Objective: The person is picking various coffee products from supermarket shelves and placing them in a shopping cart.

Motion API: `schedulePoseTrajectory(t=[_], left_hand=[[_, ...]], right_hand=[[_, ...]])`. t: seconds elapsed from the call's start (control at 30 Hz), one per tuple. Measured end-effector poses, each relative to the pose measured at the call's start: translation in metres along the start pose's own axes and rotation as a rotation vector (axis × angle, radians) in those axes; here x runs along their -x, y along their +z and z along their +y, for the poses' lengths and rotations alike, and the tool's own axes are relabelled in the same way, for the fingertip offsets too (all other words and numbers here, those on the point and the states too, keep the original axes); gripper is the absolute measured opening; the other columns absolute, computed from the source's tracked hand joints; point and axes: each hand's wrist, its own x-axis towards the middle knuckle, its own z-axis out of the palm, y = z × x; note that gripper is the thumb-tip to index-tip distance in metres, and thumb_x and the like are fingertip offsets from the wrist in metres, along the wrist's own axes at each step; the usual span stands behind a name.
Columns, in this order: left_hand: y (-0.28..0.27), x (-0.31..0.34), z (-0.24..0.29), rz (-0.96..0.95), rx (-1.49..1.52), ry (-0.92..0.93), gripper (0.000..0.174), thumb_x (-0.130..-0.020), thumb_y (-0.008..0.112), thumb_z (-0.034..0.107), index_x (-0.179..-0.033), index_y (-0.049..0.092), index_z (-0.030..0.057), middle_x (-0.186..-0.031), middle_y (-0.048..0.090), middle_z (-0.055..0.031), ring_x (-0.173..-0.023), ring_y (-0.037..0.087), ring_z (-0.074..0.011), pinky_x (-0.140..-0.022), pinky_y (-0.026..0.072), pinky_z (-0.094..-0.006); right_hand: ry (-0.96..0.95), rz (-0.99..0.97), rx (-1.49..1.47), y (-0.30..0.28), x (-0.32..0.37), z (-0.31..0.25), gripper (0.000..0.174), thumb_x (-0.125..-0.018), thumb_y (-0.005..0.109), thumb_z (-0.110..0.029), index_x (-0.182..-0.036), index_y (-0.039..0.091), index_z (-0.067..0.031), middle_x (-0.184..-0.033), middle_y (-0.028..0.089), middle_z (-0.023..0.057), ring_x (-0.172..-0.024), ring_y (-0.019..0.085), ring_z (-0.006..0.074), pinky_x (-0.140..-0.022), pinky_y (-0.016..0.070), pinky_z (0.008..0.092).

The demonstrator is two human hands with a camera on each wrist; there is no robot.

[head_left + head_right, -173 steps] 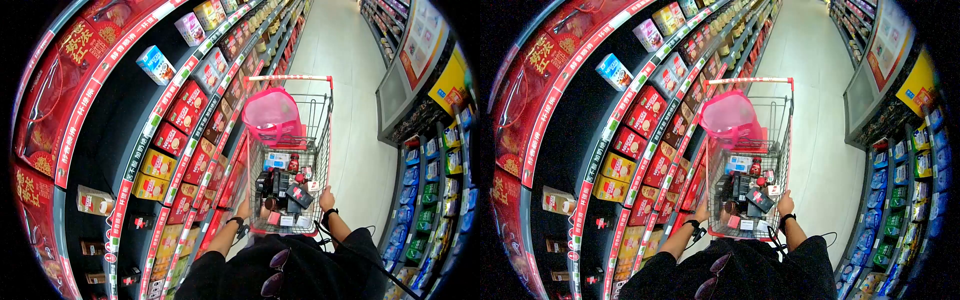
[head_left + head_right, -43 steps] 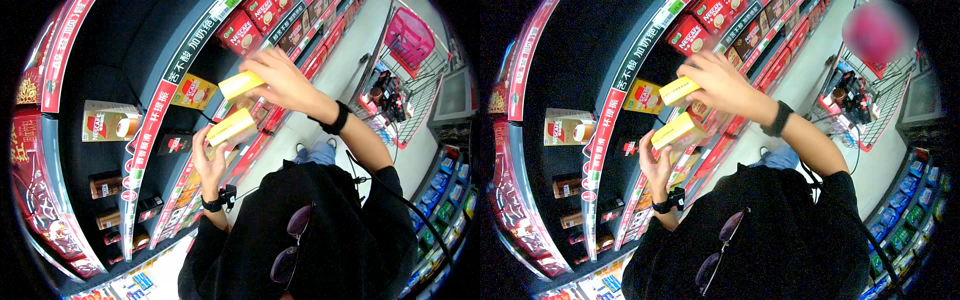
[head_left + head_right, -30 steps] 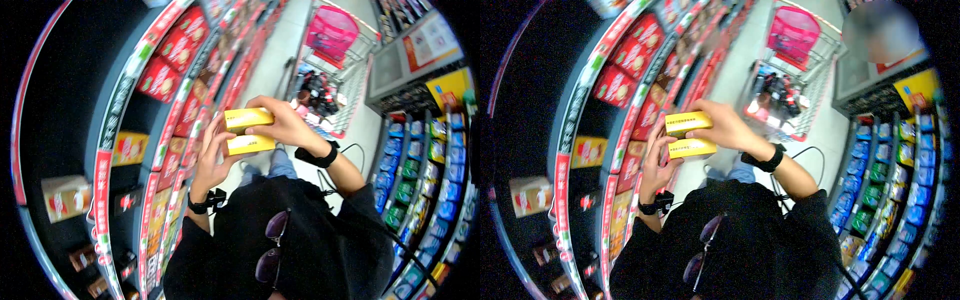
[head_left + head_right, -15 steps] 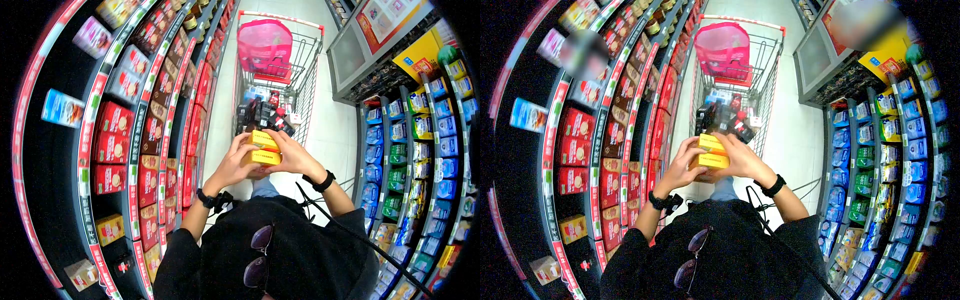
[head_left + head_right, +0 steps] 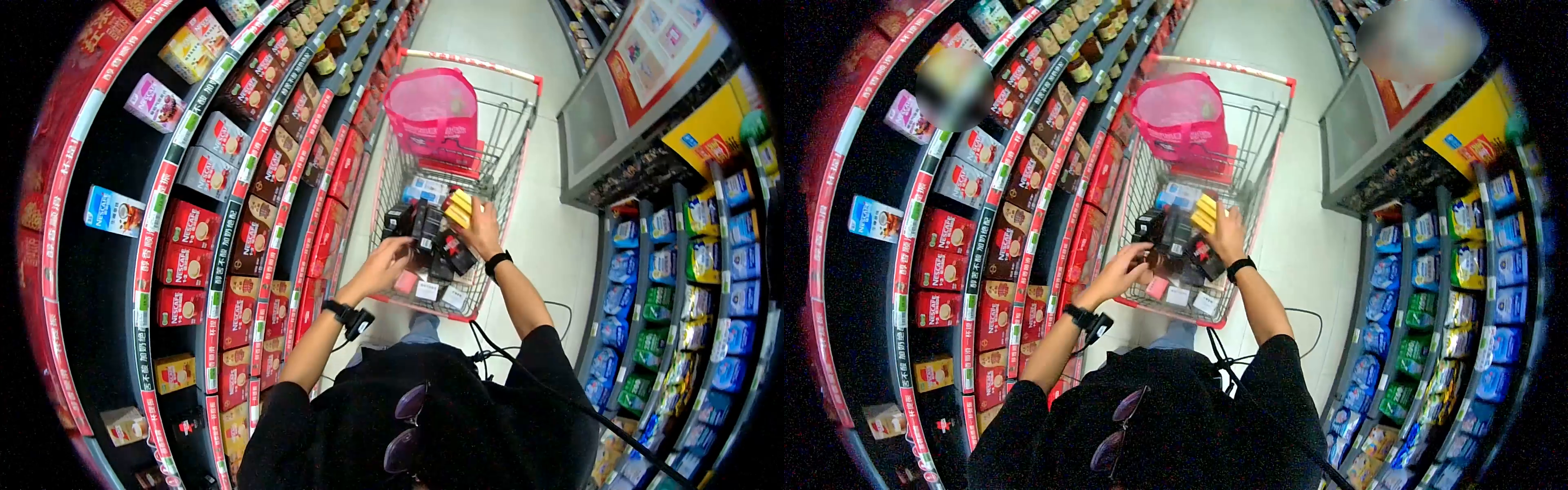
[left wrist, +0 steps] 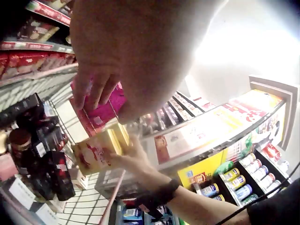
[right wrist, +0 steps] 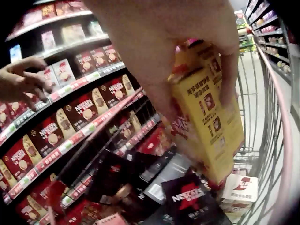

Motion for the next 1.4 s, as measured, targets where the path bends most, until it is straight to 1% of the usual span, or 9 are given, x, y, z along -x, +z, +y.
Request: schedulePoseTrajectory(t=[0.23, 0.3, 0.33, 0.4, 0.6, 0.83, 0.97, 1.1, 1.4], left_hand=[[-0.063, 0.112, -0.060, 0.298, -0.074, -0.315, 0.030, -0.095, 0.058, 0.013, -0.123, 0.060, 0.0018, -0.116, 0.067, -0.0163, -0.111, 0.065, -0.0276, -0.094, 0.0516, -0.0383], [-0.086, 0.149, -0.051, 0.417, -0.127, -0.368, 0.027, -0.094, 0.057, 0.014, -0.118, 0.063, 0.0018, -0.112, 0.069, -0.0171, -0.108, 0.066, -0.0288, -0.092, 0.0517, -0.0399], [-0.100, 0.166, -0.043, 0.442, -0.191, -0.424, 0.026, -0.094, 0.057, 0.014, -0.116, 0.063, 0.0018, -0.110, 0.069, -0.0176, -0.106, 0.066, -0.0295, -0.091, 0.0518, -0.0402], [-0.120, 0.206, -0.053, 0.657, -0.260, -0.492, 0.024, -0.092, 0.058, 0.012, -0.113, 0.064, 0.0024, -0.105, 0.069, -0.0196, -0.095, 0.068, -0.0329, -0.085, 0.0534, -0.0405], [-0.196, 0.289, -0.026, 1.268, -0.773, -0.595, 0.037, -0.087, 0.057, 0.003, -0.124, 0.056, 0.0002, -0.123, 0.058, -0.0245, -0.112, 0.057, -0.0420, -0.093, 0.0487, -0.0453], [-0.264, 0.311, -0.009, 1.322, -1.350, -0.575, 0.073, -0.082, 0.071, 0.023, -0.144, 0.041, -0.0017, -0.143, 0.043, -0.0247, -0.132, 0.040, -0.0434, -0.116, 0.0246, -0.0565], [-0.292, 0.325, -0.031, 1.325, -1.315, -0.647, 0.069, -0.083, 0.073, 0.029, -0.139, 0.047, -0.0022, -0.136, 0.049, -0.0248, -0.129, 0.044, -0.0429, -0.110, 0.0343, -0.0537], [-0.294, 0.348, -0.040, 1.349, -1.192, -0.511, 0.053, -0.088, 0.071, 0.015, -0.133, 0.050, -0.0015, -0.129, 0.051, -0.0244, -0.118, 0.052, -0.0441, -0.094, 0.0488, -0.0475], [-0.218, 0.400, -0.008, 1.201, -0.846, -0.221, 0.051, -0.076, 0.062, -0.010, -0.126, 0.058, 0.0006, -0.125, 0.050, -0.0212, -0.116, 0.053, -0.0381, -0.099, 0.0439, -0.0436]], right_hand=[[-0.068, 0.006, 0.109, 0.152, -0.038, 0.117, 0.068, -0.074, 0.076, -0.010, -0.135, 0.046, -0.0093, -0.130, 0.052, 0.0225, -0.119, 0.051, 0.0410, -0.100, 0.0459, 0.0474], [-0.092, -0.262, 0.456, 0.131, -0.033, 0.098, 0.035, -0.098, 0.050, -0.023, -0.132, 0.053, -0.0171, -0.136, 0.053, 0.0226, -0.121, 0.053, 0.0382, -0.106, 0.0387, 0.0527], [-0.051, -0.369, 0.483, 0.177, -0.044, 0.137, 0.071, -0.071, 0.081, -0.026, -0.134, 0.050, -0.0127, -0.142, 0.048, 0.0214, -0.130, 0.046, 0.0392, -0.112, 0.0340, 0.0487], [-0.056, -0.353, 0.520, 0.227, -0.050, 0.175, 0.072, -0.071, 0.081, -0.033, -0.133, 0.050, -0.0128, -0.138, 0.050, 0.0213, -0.129, 0.047, 0.0381, -0.110, 0.0354, 0.0474], [-0.444, -0.325, 0.230, 0.155, -0.074, 0.011, 0.047, -0.082, 0.074, -0.025, -0.123, 0.059, -0.0072, -0.103, 0.067, 0.0209, -0.100, 0.063, 0.0409, -0.090, 0.0510, 0.0485], [-0.895, -0.490, -0.390, 0.038, -0.029, -0.336, 0.034, -0.088, 0.062, -0.010, -0.122, 0.060, -0.0024, -0.105, 0.066, 0.0234, -0.096, 0.064, 0.0429, -0.082, 0.0531, 0.0479], [-1.153, -0.405, -0.468, 0.011, 0.032, -0.467, 0.038, -0.089, 0.061, -0.006, -0.127, 0.057, -0.0042, -0.109, 0.061, 0.0205, -0.100, 0.060, 0.0405, -0.082, 0.0520, 0.0466], [-1.238, -0.352, -0.567, 0.041, 0.064, -0.534, 0.049, -0.088, 0.063, -0.006, -0.135, 0.051, -0.0077, -0.114, 0.057, 0.0197, -0.105, 0.057, 0.0419, -0.086, 0.0506, 0.0462], [-1.317, -0.564, -0.808, 0.077, 0.117, -0.549, 0.081, -0.076, 0.082, -0.014, -0.147, 0.044, -0.0163, -0.143, 0.046, 0.0187, -0.132, 0.043, 0.0382, -0.110, 0.0391, 0.0441]])
